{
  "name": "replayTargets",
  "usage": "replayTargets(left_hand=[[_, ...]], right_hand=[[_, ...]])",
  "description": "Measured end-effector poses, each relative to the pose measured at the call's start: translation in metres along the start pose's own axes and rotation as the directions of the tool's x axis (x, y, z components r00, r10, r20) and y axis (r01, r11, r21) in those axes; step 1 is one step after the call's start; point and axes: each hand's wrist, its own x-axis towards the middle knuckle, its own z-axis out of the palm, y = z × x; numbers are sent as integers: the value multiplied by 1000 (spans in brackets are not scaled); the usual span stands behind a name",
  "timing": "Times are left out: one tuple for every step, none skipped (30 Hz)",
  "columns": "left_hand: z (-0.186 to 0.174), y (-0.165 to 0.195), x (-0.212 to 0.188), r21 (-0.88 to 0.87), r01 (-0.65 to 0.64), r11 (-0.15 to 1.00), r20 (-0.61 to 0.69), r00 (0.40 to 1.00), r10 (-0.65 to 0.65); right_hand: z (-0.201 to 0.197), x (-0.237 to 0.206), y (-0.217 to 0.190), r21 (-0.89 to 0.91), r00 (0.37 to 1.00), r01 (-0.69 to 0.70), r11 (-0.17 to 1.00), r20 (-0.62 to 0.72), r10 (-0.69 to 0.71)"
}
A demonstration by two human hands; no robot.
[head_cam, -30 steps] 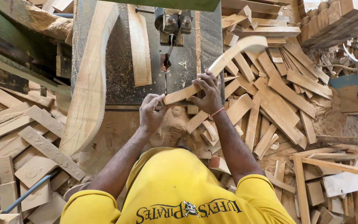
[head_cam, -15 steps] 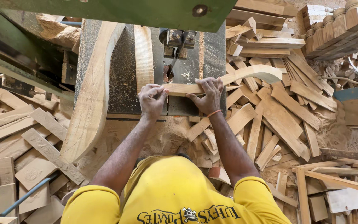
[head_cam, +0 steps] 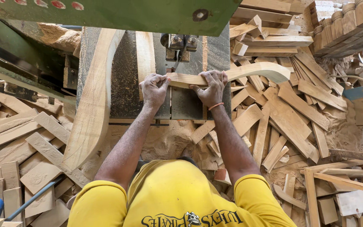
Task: The person cuts curved wooden workpieces on a bandsaw, guiding each piece along the blade with both hands and turning it to follow the marked line. They reposition the wood repeatedly, trim off sections, and set cut pieces aside among the scrap wood on the floor.
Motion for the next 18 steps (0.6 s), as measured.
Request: replayTargets(left_hand=[[0,1,2,-15,9,1000,-1,1000,-9],[1,1,3,-31,16,999,1,1000,-16],[1,1,3,-45,29,999,9,1000,-28],[2,1,4,-58,41,997,15,999,-40],[2,0,5,-72,54,996,19,998,-52],[2,0,6,-64,66,996,27,998,-64],[2,0,6,-56,80,995,37,996,-78],[2,0,6,-49,94,994,46,995,-92],[2,0,6,-33,30,999,20,999,-29],[1,0,6,-14,-35,999,-5,999,35],[1,0,6,8,-97,995,-28,995,97],[0,1,6,-8,-62,998,-11,998,62],[0,1,6,-25,-27,999,6,1000,27],[-1,2,6,-41,8,999,26,1000,-7],[-1,3,5,-53,14,999,30,999,-13],[-2,3,5,-65,21,998,35,999,-18],[-3,4,6,-78,27,997,36,999,-24],[-3,5,6,-77,15,997,32,999,-13]], right_hand=[[1,2,1,2,1000,7,1000,1,-7],[1,3,2,3,1000,9,1000,1,-9],[1,3,3,3,1000,8,1000,0,-8],[2,3,4,3,1000,12,1000,-5,-12],[2,3,5,4,1000,18,1000,-10,-18],[3,3,5,6,1000,23,1000,-15,-22],[3,3,6,6,1000,20,1000,-13,-19],[3,3,6,6,1000,18,1000,-11,-18],[4,4,6,6,1000,17,1000,-12,-17],[3,4,6,8,1000,17,1000,-7,-17],[4,4,6,11,1000,15,1000,-1,-15],[3,4,6,14,1000,14,1000,6,-14],[3,4,5,12,1000,21,1000,4,-21],[2,5,5,9,1000,27,1000,1,-27],[1,4,4,5,999,32,999,-3,-32],[1,4,4,15,1000,27,1000,-3,-27],[0,4,3,24,1000,26,999,-3,-26],[-1,4,3,34,1000,26,999,-3,-26]])
